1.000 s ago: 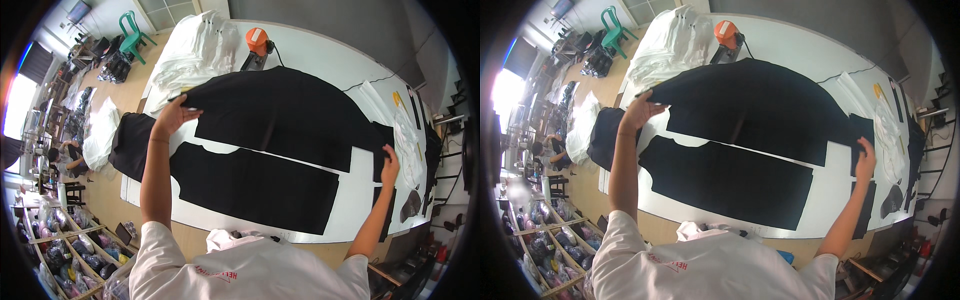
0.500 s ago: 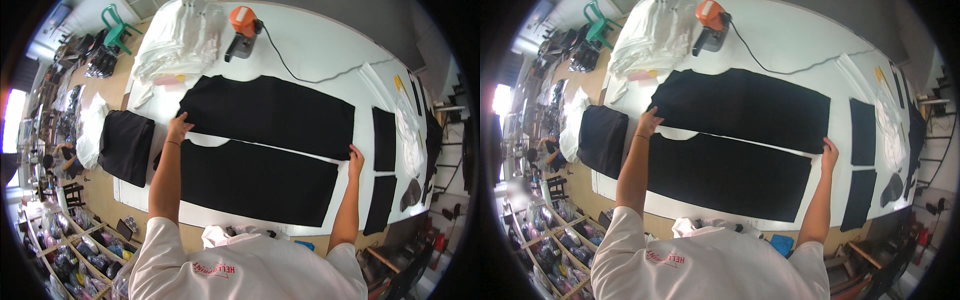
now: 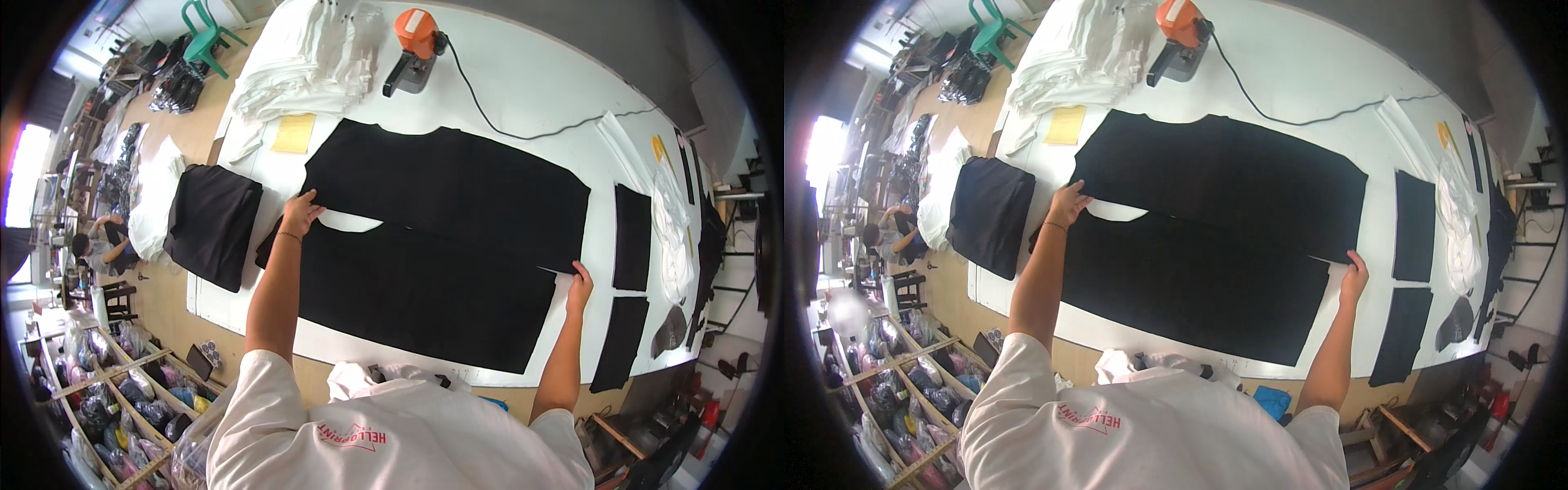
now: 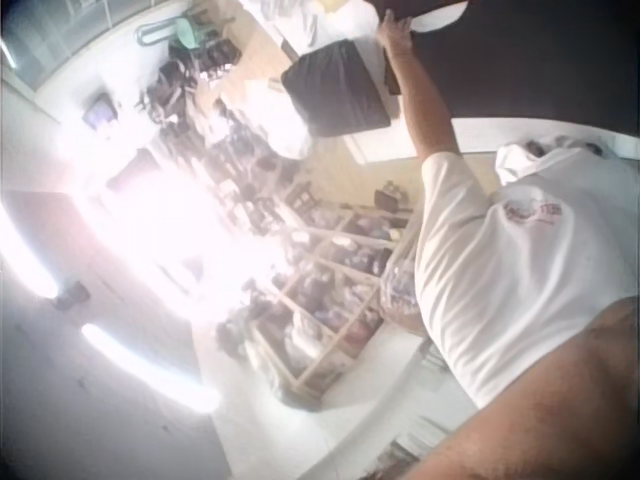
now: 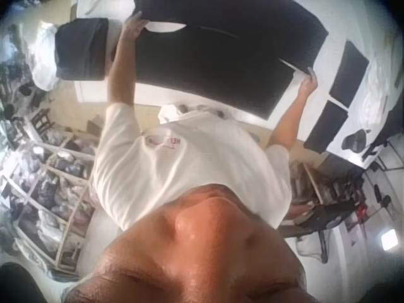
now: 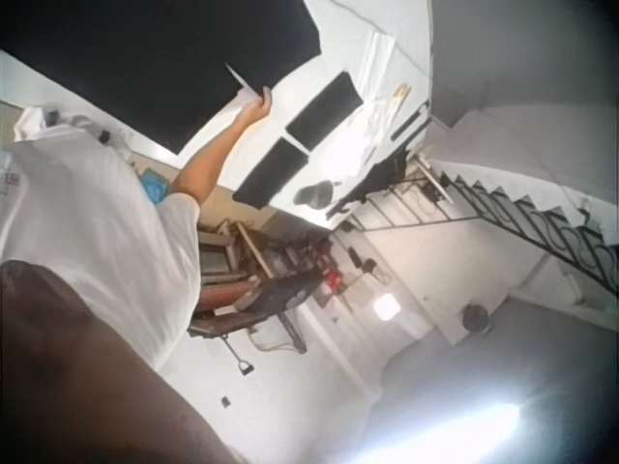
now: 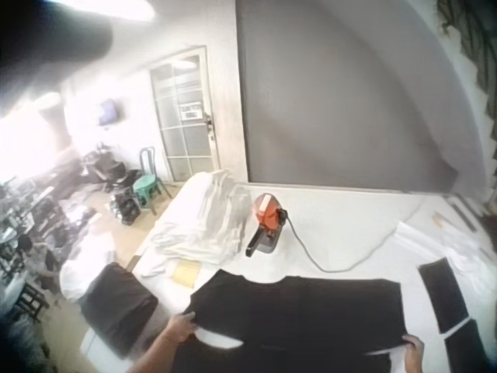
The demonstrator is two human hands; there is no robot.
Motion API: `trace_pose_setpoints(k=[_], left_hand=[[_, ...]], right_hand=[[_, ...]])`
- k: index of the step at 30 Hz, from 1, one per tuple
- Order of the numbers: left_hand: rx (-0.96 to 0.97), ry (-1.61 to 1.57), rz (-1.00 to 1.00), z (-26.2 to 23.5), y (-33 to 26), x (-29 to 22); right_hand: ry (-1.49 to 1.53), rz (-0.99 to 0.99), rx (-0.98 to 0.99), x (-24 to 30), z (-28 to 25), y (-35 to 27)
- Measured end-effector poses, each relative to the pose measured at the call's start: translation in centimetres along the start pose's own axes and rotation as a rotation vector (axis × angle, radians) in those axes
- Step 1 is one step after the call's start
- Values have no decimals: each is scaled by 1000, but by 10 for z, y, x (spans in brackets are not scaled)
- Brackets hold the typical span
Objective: The person organizes and arranges black fabric garment pieces on a white work table, smoothing them out and stacking them.
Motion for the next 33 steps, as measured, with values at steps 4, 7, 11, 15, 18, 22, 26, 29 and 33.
trace_pose_setpoints(k=[4, 7, 11, 15, 18, 22, 26, 29, 33], left_hand=[[-408, 975, 661, 28, -35, -59], [-392, 1023, 977, 78, -54, -89], [20, 1198, 1248, 170, -52, -84], [20, 1523, 1036, 171, -10, -46], [56, 1479, 966, 155, -11, -48], [-360, 1285, 1072, 54, -71, -84], [-942, 1362, 861, -123, -126, -110], [-781, 1326, 858, -172, -126, -116], [-781, 1328, 1006, -181, -147, -147]], right_hand=[[-345, 18, -48, 5, -11, 6], [-524, -155, -105, 55, 25, 13], [-854, -248, -31, 72, 79, 12], [-984, -152, 10, 53, 89, 9], [-950, -221, 55, 50, 92, 13], [-682, -220, 40, 57, 70, 3], [-525, -288, 22, 89, 71, -55], [-432, -403, 103, 136, 114, -95], [-57, -395, 491, 237, 231, -175]])
Point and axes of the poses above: each hand's wrist, its own y-axis towards the middle knuckle, its own z-axis out of the palm, x = y × z, the point moved 9 cm from there along y, towards the middle knuckle, and after that the axes turned 1 degree about x, right-handed, at the moved point
